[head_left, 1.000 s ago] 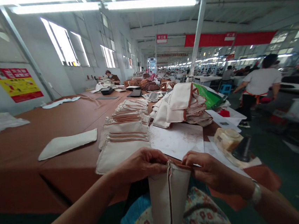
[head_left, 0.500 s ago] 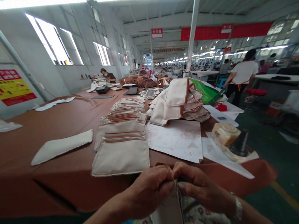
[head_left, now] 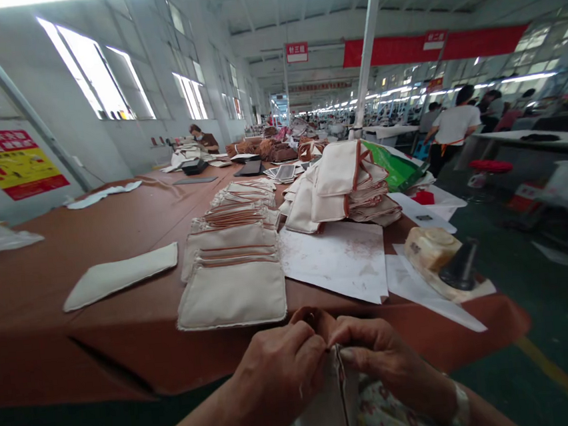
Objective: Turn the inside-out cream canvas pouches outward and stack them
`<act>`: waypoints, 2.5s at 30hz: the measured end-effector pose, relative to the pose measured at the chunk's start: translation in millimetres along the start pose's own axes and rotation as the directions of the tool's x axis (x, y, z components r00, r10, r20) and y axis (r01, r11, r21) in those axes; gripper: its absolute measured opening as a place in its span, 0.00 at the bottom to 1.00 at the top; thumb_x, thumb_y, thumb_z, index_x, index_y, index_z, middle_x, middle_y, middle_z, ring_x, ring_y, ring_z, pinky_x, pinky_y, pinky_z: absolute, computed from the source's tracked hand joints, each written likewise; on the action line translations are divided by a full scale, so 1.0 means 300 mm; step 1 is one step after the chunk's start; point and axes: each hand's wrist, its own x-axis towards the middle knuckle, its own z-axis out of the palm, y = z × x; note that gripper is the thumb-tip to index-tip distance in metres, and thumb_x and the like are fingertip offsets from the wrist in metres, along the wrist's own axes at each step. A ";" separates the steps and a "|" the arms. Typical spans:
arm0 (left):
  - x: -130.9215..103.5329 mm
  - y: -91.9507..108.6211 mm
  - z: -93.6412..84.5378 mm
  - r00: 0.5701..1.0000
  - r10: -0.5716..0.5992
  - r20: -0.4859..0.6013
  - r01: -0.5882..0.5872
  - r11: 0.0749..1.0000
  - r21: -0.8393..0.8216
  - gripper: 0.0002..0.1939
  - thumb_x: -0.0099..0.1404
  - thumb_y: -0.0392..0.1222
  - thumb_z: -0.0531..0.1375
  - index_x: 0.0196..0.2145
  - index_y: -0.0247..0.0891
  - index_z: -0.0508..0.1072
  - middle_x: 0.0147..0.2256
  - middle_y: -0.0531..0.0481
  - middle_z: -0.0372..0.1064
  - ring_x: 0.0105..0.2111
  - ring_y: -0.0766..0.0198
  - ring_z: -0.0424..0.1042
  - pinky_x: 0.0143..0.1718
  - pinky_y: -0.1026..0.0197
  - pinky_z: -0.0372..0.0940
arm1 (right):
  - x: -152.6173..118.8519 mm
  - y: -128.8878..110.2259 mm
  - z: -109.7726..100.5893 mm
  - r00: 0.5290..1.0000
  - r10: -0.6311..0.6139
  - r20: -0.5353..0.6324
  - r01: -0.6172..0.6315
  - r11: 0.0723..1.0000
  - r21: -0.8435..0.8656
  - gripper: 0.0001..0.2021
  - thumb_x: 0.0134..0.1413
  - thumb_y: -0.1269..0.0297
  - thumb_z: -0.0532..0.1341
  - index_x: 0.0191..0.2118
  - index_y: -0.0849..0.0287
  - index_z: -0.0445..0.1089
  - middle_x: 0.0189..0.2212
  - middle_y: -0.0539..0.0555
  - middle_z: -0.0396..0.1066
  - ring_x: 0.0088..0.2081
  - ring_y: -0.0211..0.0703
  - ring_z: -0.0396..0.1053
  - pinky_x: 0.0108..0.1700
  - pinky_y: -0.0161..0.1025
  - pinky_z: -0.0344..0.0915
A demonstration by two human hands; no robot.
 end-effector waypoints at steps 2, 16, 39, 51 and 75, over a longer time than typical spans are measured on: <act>-0.001 0.014 0.011 1.000 0.009 -0.018 -0.008 0.997 0.075 0.06 0.68 0.34 0.54 0.34 0.37 0.68 0.28 0.50 0.67 0.27 0.62 0.66 0.27 0.59 0.58 | -0.004 0.012 0.009 0.998 0.048 -0.035 -0.047 0.998 0.033 0.10 0.58 0.60 0.63 0.36 0.63 0.74 0.32 0.52 0.68 0.34 0.39 0.62 0.37 0.36 0.59; 0.026 -0.028 -0.017 0.942 -0.277 0.191 0.336 0.799 -0.499 0.07 0.55 0.28 0.53 0.26 0.35 0.69 0.24 0.54 0.64 0.23 0.70 0.60 0.25 0.67 0.53 | -0.025 0.022 0.015 0.995 0.103 0.012 -0.100 0.982 -0.159 0.13 0.58 0.56 0.63 0.33 0.63 0.71 0.29 0.50 0.64 0.30 0.37 0.57 0.31 0.33 0.55; -0.017 -0.018 0.022 0.984 -0.164 0.064 0.174 0.856 -0.486 0.06 0.66 0.34 0.56 0.34 0.35 0.74 0.33 0.48 0.69 0.32 0.67 0.66 0.33 0.66 0.58 | -0.038 0.025 0.029 0.983 0.176 -0.050 -0.182 0.967 -0.177 0.13 0.60 0.57 0.61 0.36 0.63 0.73 0.29 0.52 0.69 0.31 0.38 0.61 0.32 0.34 0.57; -0.005 0.066 0.031 0.782 -0.453 0.428 0.514 0.080 -0.854 0.11 0.63 0.44 0.57 0.27 0.36 0.64 0.24 0.53 0.60 0.24 0.68 0.57 0.25 0.66 0.53 | -0.048 -0.029 0.067 0.998 0.068 0.007 -0.060 0.919 -0.389 0.08 0.57 0.66 0.60 0.29 0.60 0.63 0.25 0.47 0.60 0.27 0.35 0.55 0.27 0.32 0.52; 0.002 0.014 0.035 0.674 -0.369 0.640 0.666 -0.071 -0.743 0.21 0.58 0.55 0.66 0.31 0.30 0.72 0.25 0.52 0.63 0.24 0.70 0.55 0.25 0.66 0.48 | -0.060 -0.013 0.028 0.990 0.117 -0.076 -0.140 0.839 -0.526 0.17 0.69 0.53 0.48 0.33 0.58 0.62 0.26 0.49 0.62 0.27 0.37 0.58 0.28 0.35 0.53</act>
